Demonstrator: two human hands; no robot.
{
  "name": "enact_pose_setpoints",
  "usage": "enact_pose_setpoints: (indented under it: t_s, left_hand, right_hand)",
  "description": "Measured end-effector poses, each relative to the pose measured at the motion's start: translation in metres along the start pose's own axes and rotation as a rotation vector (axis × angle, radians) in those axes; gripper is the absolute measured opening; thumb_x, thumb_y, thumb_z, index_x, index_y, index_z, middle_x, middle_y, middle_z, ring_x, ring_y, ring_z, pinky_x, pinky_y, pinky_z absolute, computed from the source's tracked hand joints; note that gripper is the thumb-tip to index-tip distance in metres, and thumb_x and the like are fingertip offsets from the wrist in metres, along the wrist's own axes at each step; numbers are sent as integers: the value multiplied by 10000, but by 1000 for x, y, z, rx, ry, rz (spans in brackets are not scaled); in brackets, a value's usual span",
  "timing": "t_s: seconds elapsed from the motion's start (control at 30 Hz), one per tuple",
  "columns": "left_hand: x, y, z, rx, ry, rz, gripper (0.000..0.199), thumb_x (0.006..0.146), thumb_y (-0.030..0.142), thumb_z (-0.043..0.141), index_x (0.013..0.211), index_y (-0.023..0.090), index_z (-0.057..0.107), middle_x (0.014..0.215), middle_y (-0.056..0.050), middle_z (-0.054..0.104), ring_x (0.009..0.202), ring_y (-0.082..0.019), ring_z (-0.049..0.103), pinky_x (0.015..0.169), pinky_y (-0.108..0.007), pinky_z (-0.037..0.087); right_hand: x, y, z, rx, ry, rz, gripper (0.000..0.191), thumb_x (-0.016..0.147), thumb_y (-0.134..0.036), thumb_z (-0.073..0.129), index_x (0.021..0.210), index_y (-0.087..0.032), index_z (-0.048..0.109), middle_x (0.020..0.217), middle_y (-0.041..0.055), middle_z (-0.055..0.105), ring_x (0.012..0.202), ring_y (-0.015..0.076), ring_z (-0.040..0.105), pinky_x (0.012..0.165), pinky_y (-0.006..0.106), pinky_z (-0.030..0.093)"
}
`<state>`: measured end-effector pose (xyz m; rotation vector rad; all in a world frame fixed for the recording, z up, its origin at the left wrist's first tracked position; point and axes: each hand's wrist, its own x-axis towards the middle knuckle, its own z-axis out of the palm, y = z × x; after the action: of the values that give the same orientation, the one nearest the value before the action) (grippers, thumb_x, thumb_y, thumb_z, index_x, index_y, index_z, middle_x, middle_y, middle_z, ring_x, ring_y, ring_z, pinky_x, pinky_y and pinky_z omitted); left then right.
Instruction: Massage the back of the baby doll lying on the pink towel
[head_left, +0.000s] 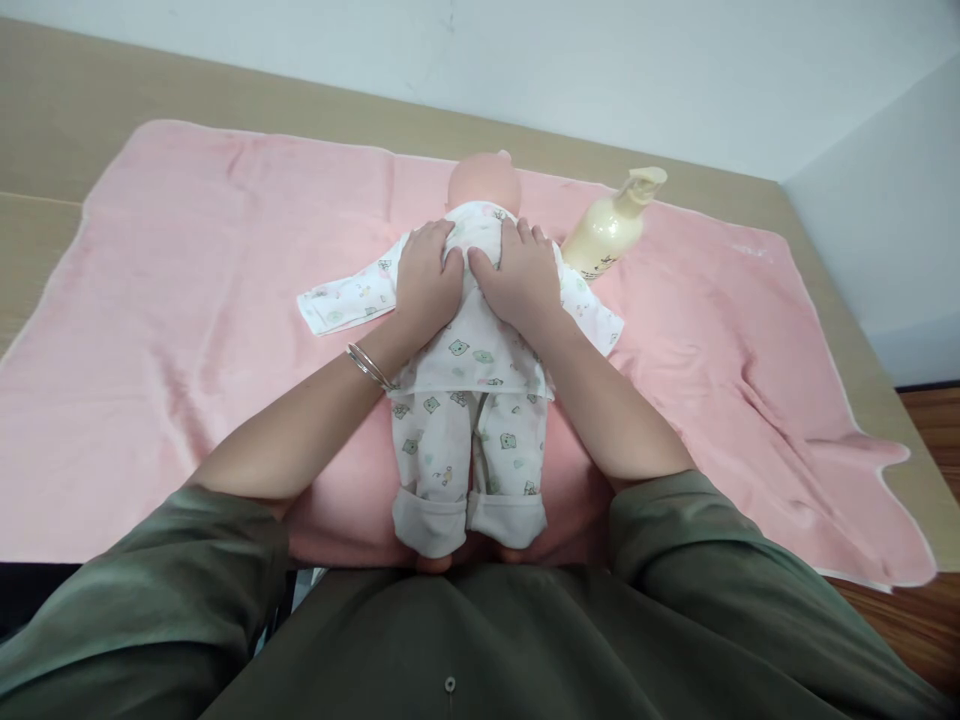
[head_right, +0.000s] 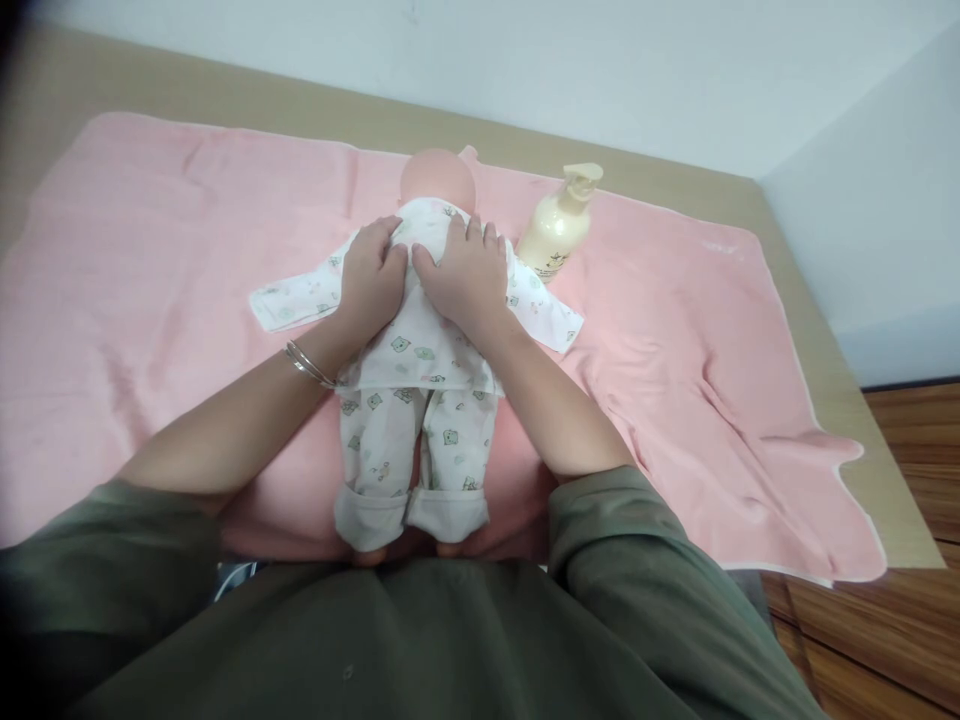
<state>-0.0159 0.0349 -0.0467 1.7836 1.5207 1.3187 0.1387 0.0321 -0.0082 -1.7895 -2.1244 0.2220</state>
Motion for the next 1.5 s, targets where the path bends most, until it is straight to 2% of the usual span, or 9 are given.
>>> enact_pose_setpoints:
  t_s: [0.2, 0.33, 0.47, 0.7, 0.83, 1.07, 1.17, 1.3, 1.5]
  left_hand:
    - [11, -9, -3, 16, -79, 36, 268, 959, 337, 557, 1164, 237, 697, 1282, -108, 733, 1388, -328, 588, 1333, -527, 348]
    - [16, -4, -8, 151, -147, 6, 418, 999, 441, 454, 1261, 200, 673, 1354, -147, 700, 1417, -349, 567, 1308, -535, 358]
    - [13, 4, -10, 270, -165, 15, 557, 1029, 519, 345, 1391, 181, 602, 1457, -157, 652, 1482, -340, 512, 1324, -519, 319]
    - [9, -2, -9, 306, -214, 90, 626, 1032, 640, 286, 1460, 265, 546, 1561, -130, 584, 1538, -342, 456, 1351, -598, 257]
    - [4, -1, -8, 320, -220, 106, 631, 1046, 609, 242, 1503, 263, 506, 1591, -139, 555, 1576, -341, 410, 1351, -626, 258]
    - [-13, 25, -10, 428, -296, 220, 611, 1073, 457, 260, 1553, 133, 456, 1624, -210, 501, 1610, -371, 360, 1365, -624, 223]
    - [-22, 31, -5, 419, -279, 258, 597, 1069, 450, 316, 1552, 130, 457, 1622, -214, 505, 1618, -389, 343, 1363, -651, 210]
    - [-25, 31, -1, 382, -213, 187, 589, 1060, 428, 309, 1567, 158, 444, 1648, -194, 490, 1625, -370, 335, 1352, -659, 246]
    - [-15, 40, -11, 410, -262, 125, 567, 1022, 310, 306, 1510, 93, 498, 1616, -196, 523, 1577, -356, 410, 1363, -591, 266]
  right_hand:
    - [-12, -16, -12, 9, -87, -4, 702, 1067, -549, 320, 1644, -149, 320, 1734, 211, 319, 1628, 495, 228, 1248, 855, 169]
    - [-31, -37, -22, -87, -181, 27, 677, 1078, -399, 333, 1685, -116, 232, 1783, 213, 176, 1654, 500, 139, 1260, 816, 250]
    - [-44, -43, -25, -86, -150, -58, 652, 1072, -322, 297, 1679, -90, 243, 1778, 226, 181, 1645, 530, 131, 1215, 826, 319]
    - [-30, -32, -32, -36, -244, -77, 661, 1044, -250, 310, 1680, -80, 243, 1778, 199, 208, 1670, 450, 126, 1304, 742, 262]
    - [-16, -20, -30, 36, -223, -89, 638, 1042, -265, 285, 1661, -110, 296, 1762, 180, 269, 1674, 395, 160, 1318, 744, 213]
    - [-8, -12, -25, 52, -169, -91, 620, 1031, -270, 309, 1630, -116, 364, 1725, 181, 354, 1652, 373, 244, 1322, 704, 238]
    - [-5, -8, -26, 57, -154, -93, 611, 1023, -274, 322, 1613, -128, 388, 1717, 171, 377, 1634, 367, 292, 1317, 685, 267]
    - [0, -2, -30, 76, -162, -68, 619, 1022, -346, 377, 1607, -146, 396, 1715, 159, 389, 1633, 390, 288, 1312, 692, 269]
    - [-5, -2, -24, 23, -128, -88, 618, 1065, -402, 327, 1625, -144, 360, 1696, 183, 403, 1627, 410, 293, 1296, 729, 261]
